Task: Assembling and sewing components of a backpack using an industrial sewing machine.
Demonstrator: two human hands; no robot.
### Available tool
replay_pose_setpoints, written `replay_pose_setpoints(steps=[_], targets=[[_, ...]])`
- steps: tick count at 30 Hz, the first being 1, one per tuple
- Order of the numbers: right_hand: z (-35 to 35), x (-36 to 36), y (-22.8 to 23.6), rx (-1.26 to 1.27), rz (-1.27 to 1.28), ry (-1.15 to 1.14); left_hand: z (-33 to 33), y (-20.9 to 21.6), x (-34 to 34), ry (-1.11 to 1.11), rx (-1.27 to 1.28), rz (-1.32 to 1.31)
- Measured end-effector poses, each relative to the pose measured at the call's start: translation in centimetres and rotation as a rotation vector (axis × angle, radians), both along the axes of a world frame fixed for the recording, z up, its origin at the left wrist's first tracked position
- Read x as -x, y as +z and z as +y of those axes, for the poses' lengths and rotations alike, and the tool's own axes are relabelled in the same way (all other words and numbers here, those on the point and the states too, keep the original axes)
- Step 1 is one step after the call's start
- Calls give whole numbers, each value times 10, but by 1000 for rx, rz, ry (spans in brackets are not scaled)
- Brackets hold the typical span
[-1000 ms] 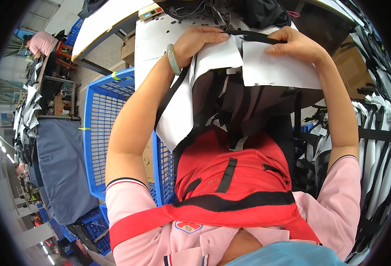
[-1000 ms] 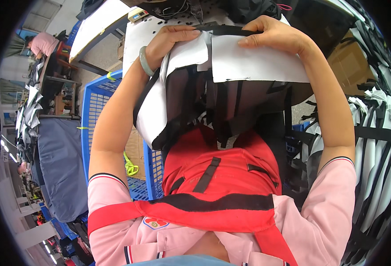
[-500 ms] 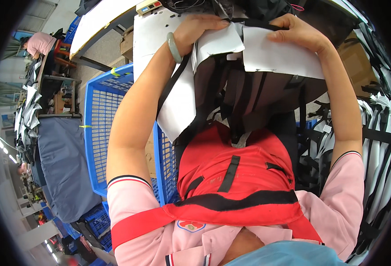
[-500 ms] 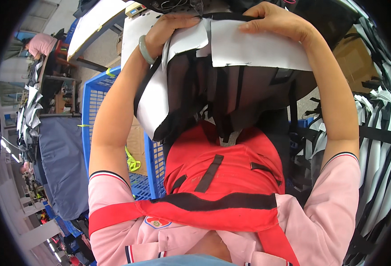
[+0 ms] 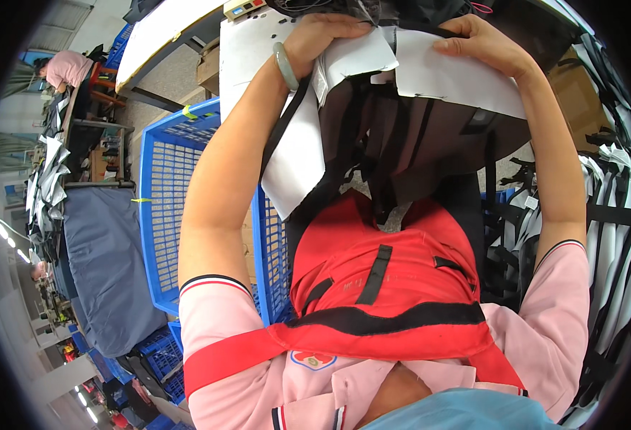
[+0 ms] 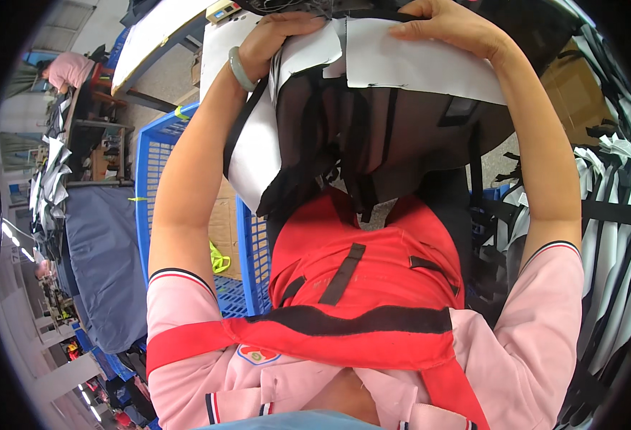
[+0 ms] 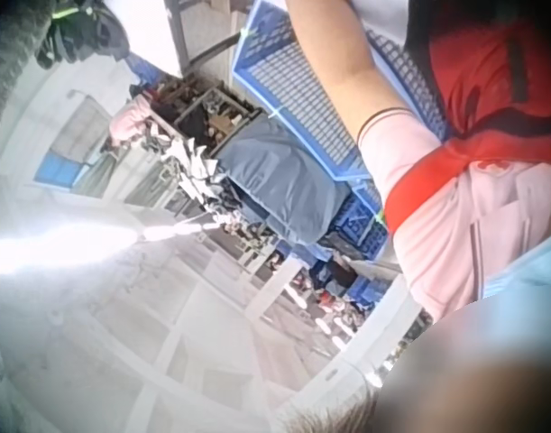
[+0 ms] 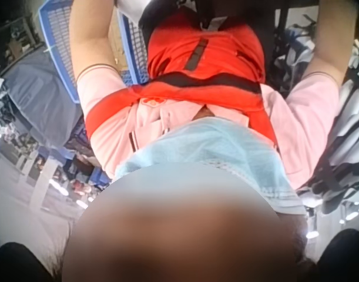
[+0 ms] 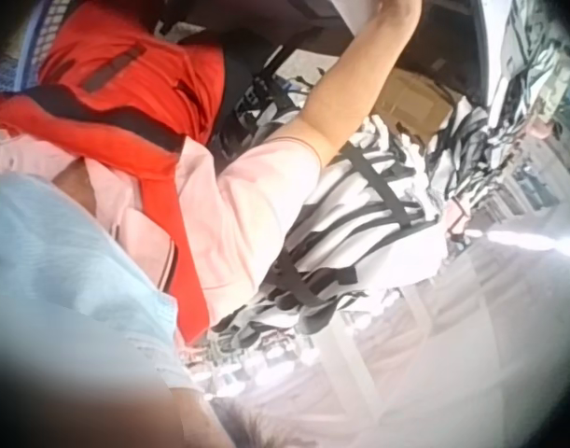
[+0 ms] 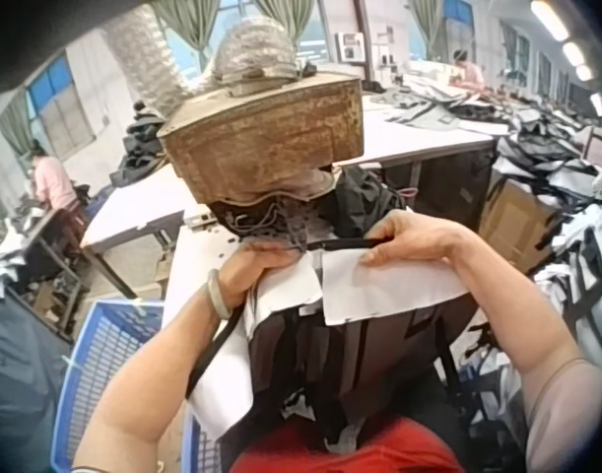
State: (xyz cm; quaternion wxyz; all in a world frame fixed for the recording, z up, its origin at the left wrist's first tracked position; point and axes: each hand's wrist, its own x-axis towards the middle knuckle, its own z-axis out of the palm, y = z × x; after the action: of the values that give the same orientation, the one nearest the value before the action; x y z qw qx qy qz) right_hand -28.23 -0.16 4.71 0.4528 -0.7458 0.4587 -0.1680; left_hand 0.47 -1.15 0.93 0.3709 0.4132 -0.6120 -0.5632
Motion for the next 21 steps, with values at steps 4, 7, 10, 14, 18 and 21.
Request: replay_pose_setpoints(steps=[4, 7, 10, 14, 18, 21], targets=[[2, 3, -1, 13, 61, -4, 0, 1, 1, 15, 28, -33], [10, 2, -7, 202, 4, -154, 1, 1, 2, 23, 28, -38], [11, 2, 3, 86, 41, -55, -2, -1, -13, 35, 97, -46], [7, 43, -10, 218, 126, -142, 9, 5, -38, 159, 93, -35], [56, 23, 4, 466, 49, 161, 77, 35, -33, 109, 171, -132], [95, -27, -30, 818, 35, 372, 161, 64, -11, -107, 288, -255]])
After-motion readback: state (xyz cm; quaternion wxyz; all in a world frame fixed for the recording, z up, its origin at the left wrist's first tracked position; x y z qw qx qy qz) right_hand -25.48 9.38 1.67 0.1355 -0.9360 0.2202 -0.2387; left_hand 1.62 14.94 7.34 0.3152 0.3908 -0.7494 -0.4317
